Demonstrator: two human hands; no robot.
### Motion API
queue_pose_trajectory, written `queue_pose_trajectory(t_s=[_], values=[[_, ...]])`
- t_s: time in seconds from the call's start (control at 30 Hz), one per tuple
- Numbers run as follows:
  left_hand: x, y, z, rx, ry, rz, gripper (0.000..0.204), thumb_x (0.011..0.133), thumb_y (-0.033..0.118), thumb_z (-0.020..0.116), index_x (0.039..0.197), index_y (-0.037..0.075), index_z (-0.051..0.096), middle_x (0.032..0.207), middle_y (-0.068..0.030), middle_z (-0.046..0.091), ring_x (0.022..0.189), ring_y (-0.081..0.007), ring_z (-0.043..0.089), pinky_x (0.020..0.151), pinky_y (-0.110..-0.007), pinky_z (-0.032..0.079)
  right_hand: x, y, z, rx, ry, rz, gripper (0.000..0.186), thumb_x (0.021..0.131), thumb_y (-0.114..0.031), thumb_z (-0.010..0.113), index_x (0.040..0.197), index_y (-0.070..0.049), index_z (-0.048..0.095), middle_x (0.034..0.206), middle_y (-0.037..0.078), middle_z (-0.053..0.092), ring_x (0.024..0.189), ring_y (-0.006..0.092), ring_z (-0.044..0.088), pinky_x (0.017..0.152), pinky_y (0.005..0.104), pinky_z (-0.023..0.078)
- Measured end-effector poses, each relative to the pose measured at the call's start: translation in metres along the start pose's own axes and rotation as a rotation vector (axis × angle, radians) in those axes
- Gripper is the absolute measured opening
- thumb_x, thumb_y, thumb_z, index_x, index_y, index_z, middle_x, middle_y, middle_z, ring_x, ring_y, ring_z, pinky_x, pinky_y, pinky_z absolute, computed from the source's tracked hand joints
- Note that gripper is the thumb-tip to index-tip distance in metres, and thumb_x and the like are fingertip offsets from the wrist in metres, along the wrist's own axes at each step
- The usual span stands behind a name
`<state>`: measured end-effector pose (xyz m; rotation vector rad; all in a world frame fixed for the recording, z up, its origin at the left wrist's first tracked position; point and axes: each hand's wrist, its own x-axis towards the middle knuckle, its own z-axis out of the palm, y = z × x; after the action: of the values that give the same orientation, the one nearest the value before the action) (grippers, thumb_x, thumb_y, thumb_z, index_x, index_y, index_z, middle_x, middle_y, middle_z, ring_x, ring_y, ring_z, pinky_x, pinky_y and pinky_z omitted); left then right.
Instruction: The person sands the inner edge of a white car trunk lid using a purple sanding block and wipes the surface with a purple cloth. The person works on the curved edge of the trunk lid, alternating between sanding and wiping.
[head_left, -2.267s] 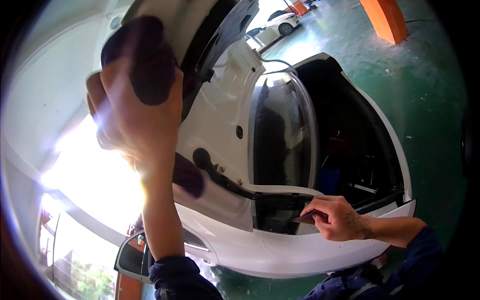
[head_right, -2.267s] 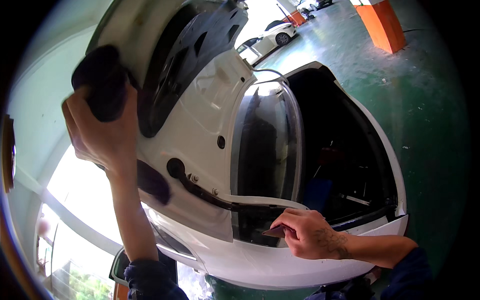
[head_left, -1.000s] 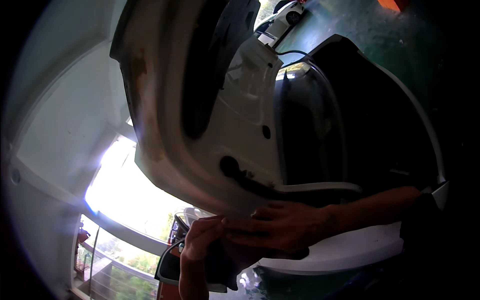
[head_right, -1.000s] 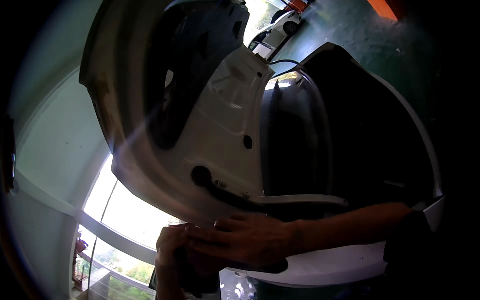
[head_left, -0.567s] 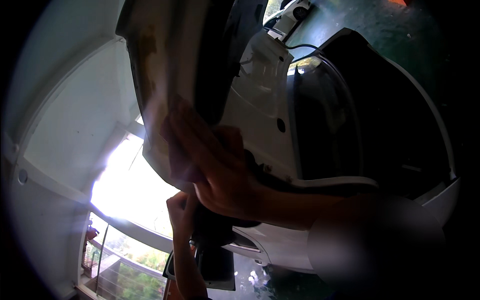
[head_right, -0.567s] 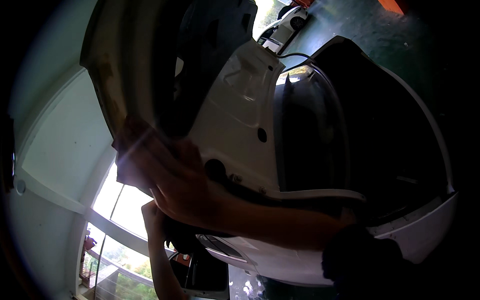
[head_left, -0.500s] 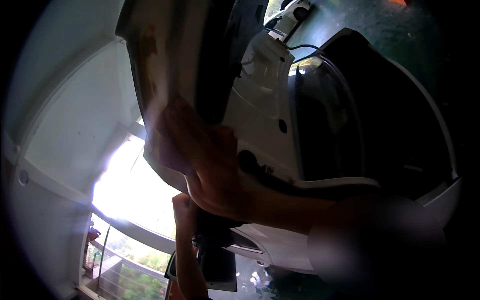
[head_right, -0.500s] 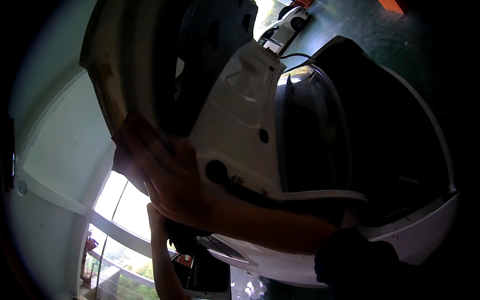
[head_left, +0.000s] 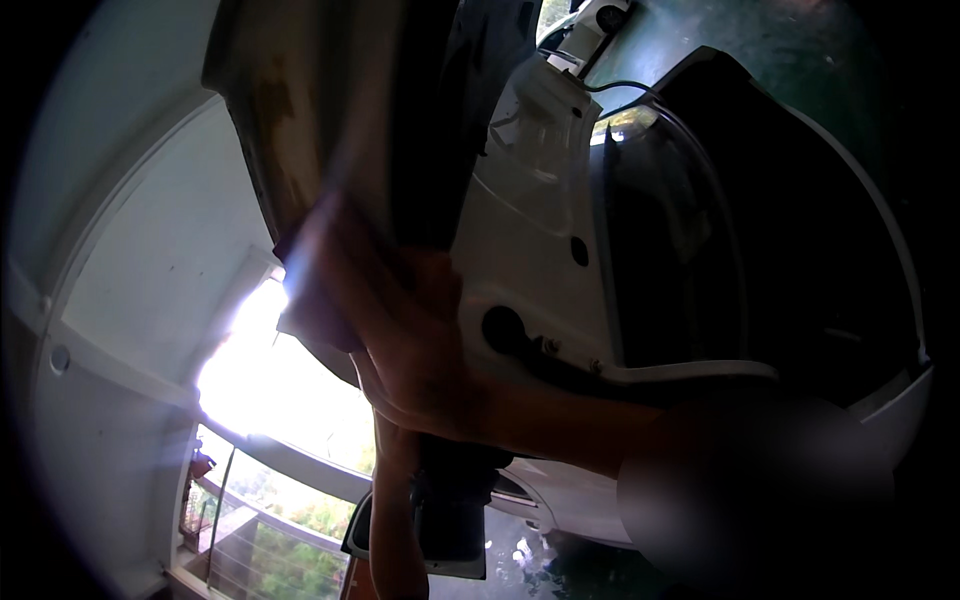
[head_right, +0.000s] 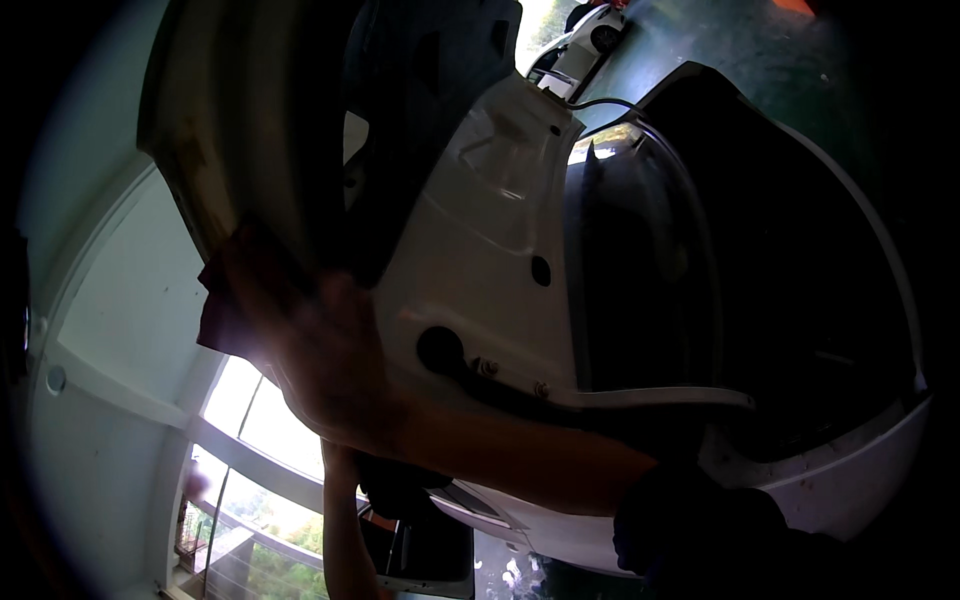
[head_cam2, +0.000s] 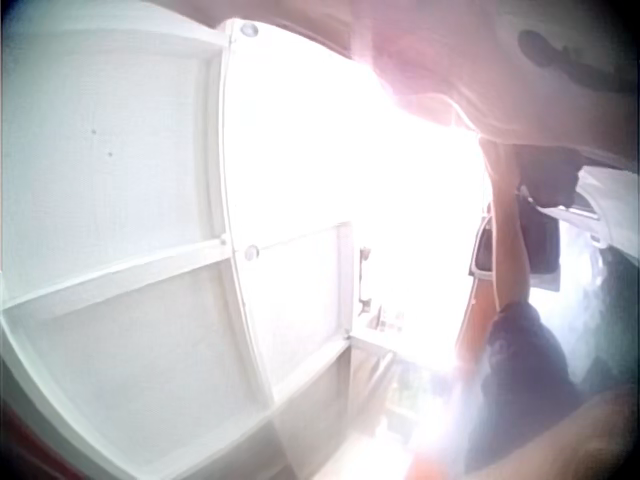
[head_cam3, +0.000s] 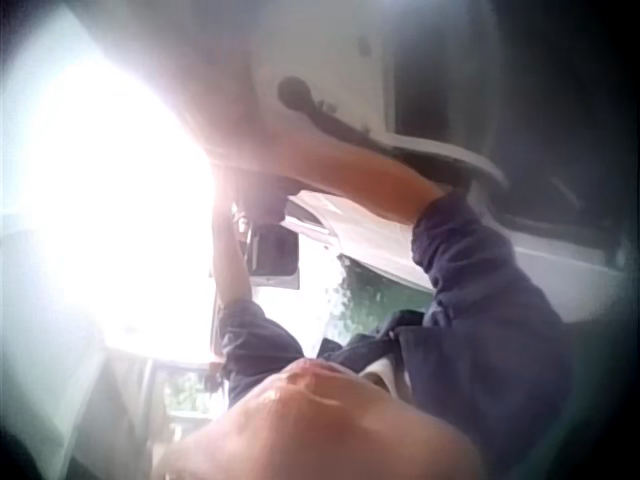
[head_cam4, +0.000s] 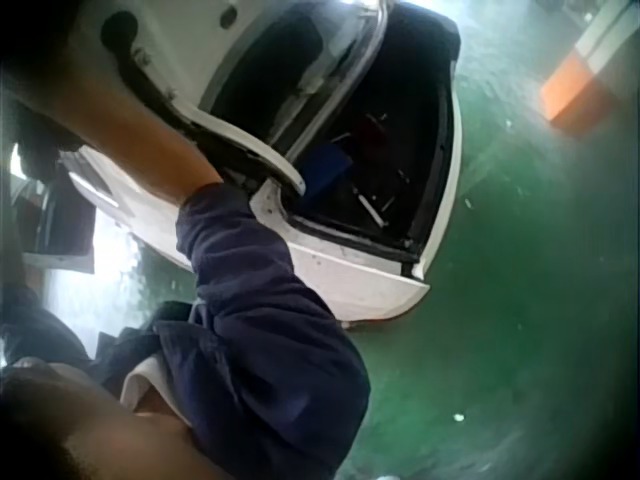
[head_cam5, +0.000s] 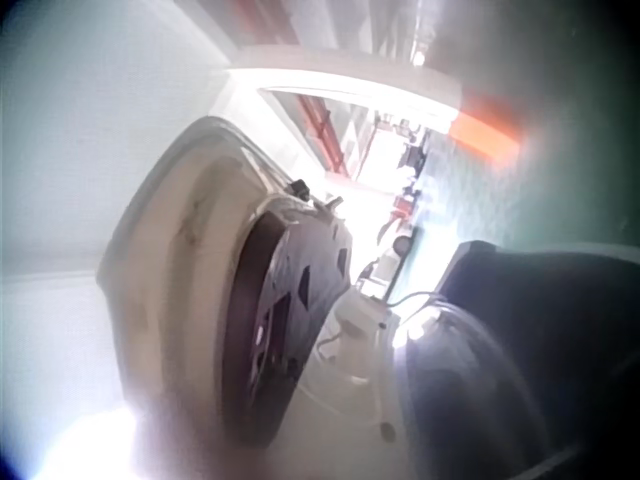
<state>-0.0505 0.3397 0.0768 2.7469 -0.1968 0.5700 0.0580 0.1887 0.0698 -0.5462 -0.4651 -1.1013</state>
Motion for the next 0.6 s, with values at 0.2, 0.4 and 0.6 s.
queue_pose_trajectory(t_s=[0.2,0.4,0.6], values=[[0.007,0.01,0.013,-0.012,0.011,-0.064,0.059,0.1,0.05,0.06,0.096,-0.008,0.07,0.076,-0.0101,0.07,0.072,-0.0143,0.063,0.059,-0.035,0.05,-0.004,0.001,-0.016,0.138,-0.147,0.086,0.071,0.09,-0.014,0.07,0.157,-0.004,0.047,0.134,0.012,0.066,0.098,0.0274,0.053,0.09,0.042,0.044],[-0.004,0.015,0.006,0.036,0.023,-0.068,0.054,0.1,0.045,0.059,0.092,-0.008,0.069,0.074,-0.011,0.069,0.07,-0.0136,0.062,0.057,-0.035,0.048,-0.003,-0.014,-0.017,0.018,-0.093,0.019,0.071,0.091,-0.016,0.07,0.156,-0.003,0.047,0.133,0.013,0.065,0.101,0.0284,0.053,0.091,0.0422,0.044],[0.016,0.017,0.012,0.11,0.026,0.017,0.049,0.1,0.04,0.059,0.089,-0.007,0.068,0.071,-0.0118,0.068,0.068,-0.0128,0.062,0.056,-0.035,0.047,0.01,-0.008,-0.026,-0.026,-0.079,-0.04,0.071,0.091,-0.017,0.071,0.156,-0.003,0.047,0.133,0.013,0.064,0.103,0.0294,0.053,0.091,0.0424,0.043]])
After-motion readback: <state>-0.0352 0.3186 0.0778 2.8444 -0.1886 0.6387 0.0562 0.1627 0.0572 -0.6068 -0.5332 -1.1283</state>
